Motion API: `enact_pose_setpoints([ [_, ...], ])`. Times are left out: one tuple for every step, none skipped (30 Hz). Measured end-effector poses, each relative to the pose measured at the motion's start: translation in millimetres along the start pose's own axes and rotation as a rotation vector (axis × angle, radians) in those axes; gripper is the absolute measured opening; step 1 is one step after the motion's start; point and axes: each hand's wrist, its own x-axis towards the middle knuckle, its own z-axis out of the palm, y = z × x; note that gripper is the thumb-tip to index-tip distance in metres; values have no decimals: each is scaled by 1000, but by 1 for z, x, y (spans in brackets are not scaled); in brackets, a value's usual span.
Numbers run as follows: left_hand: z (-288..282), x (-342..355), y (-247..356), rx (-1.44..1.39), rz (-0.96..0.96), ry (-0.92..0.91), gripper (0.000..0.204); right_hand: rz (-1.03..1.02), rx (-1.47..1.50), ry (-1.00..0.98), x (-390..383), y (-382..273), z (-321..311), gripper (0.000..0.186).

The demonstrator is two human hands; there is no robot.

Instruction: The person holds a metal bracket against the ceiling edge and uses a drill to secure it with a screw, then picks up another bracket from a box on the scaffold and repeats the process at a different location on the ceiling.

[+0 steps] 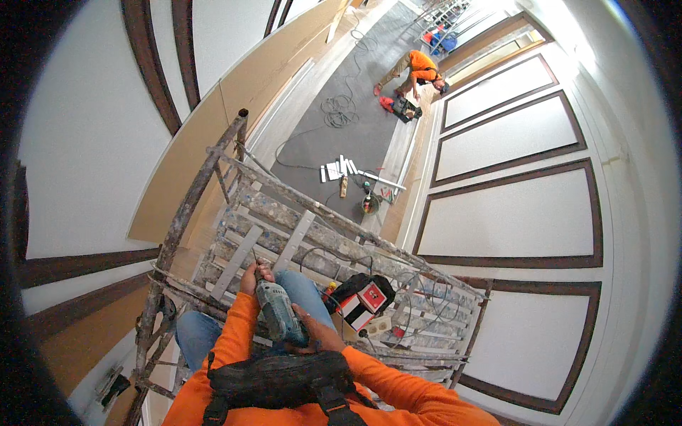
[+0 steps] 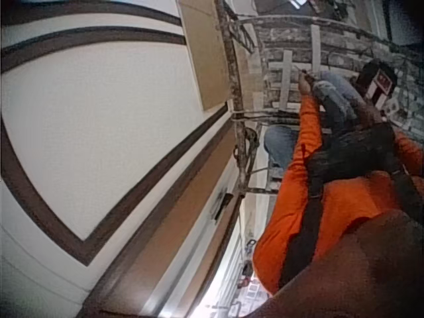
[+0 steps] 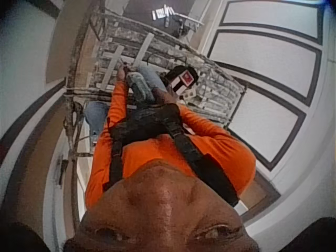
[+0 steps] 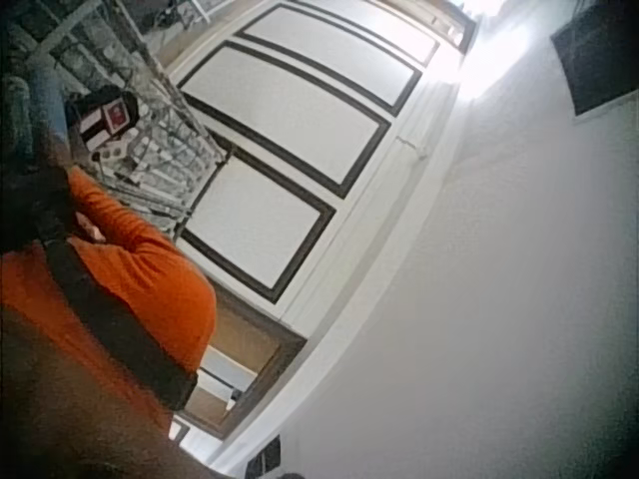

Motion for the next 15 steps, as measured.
enact_pose_setpoints([
  [-3,1,1,9,16,26,29,32,8,-28,1,-4,-2,103],
  [-5,2,1,17,32,51,29,45,-3,-41,2,-8,-4,104],
  [-8,2,1,25,50,77,30,58,-14,-54,2,-12,-7,105],
  [-6,1,0,5,37,75,30,72,-24,-65,2,-15,-8,105],
  [-5,-1,-1,-16,26,73,30,53,-37,-50,1,-16,-9,104],
  [-3,-2,-1,-37,15,70,30,34,-51,-36,0,-17,-9,103],
  [-5,-2,1,-30,3,38,30,9,-67,-23,1,-20,-9,102],
  [-7,-2,3,-23,-8,6,30,38,-66,-64,0,-24,-11,103],
  [-10,-3,5,-18,-18,-28,30,66,-65,-106,-2,-29,-13,104],
  [-11,-5,5,51,14,-45,30,93,-70,-146,-2,-33,-16,105],
  [-13,-7,5,122,55,-64,29,103,-83,-138,0,-32,-15,106],
  [-15,-9,5,191,97,-82,29,113,-97,-131,0,-29,-11,106],
  [-15,-11,4,161,113,-80,29,115,-112,-127,3,-23,-7,106],
  [-22,-9,5,61,102,-64,29,146,-136,-129,3,-15,-1,105],
  [-27,-4,5,-41,90,-51,30,176,-161,-131,2,-3,2,105],
])
